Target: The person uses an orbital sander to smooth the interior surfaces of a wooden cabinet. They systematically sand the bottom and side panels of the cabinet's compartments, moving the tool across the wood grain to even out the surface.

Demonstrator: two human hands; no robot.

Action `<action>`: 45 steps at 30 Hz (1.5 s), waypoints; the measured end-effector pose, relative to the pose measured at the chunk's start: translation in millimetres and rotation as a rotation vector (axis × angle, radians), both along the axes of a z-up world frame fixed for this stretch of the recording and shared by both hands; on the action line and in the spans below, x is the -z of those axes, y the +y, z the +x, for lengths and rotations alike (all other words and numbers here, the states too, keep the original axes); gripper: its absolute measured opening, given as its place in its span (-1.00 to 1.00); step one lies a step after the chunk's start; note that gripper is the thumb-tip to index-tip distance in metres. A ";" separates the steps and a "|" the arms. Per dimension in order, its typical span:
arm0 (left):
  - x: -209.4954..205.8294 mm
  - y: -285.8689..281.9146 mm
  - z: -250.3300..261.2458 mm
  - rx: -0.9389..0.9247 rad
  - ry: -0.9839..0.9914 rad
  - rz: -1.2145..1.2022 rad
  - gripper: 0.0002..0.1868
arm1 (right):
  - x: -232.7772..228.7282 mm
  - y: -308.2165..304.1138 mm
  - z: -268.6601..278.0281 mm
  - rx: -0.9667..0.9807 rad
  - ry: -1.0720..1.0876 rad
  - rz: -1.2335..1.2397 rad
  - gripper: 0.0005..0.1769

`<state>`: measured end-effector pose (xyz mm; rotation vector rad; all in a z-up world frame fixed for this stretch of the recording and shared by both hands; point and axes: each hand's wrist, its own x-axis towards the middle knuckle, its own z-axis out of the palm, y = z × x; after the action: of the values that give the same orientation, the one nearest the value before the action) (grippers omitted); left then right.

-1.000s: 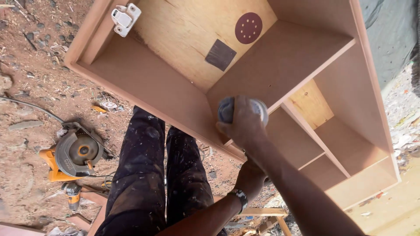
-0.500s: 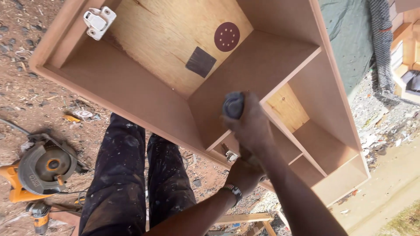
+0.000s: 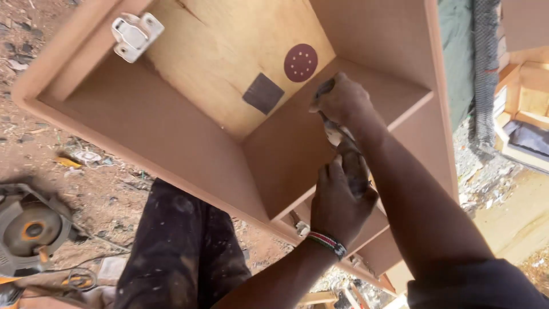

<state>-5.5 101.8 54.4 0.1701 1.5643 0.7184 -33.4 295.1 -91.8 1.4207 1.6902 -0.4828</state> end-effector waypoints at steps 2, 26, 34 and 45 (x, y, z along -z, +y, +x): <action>45.0 -27.5 -1.7 0.013 0.050 0.007 0.00 | 35.9 -21.0 -2.9 0.000 -0.027 -0.060 -0.02; 296.0 -60.7 -48.4 0.245 0.019 -0.080 -0.28 | 261.5 -80.1 -3.2 0.577 0.269 -0.058 0.02; 104.7 -38.5 -82.7 0.178 -0.092 0.039 -0.22 | 133.8 -91.7 0.4 0.494 0.220 0.042 0.10; -10.4 -101.1 -17.9 0.408 -0.059 -0.084 -0.59 | -161.6 -135.9 10.5 0.891 0.520 0.326 0.02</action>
<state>-23.4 0.7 64.8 0.3895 1.4401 0.3344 -22.9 159.2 69.7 2.4459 1.4637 -1.1795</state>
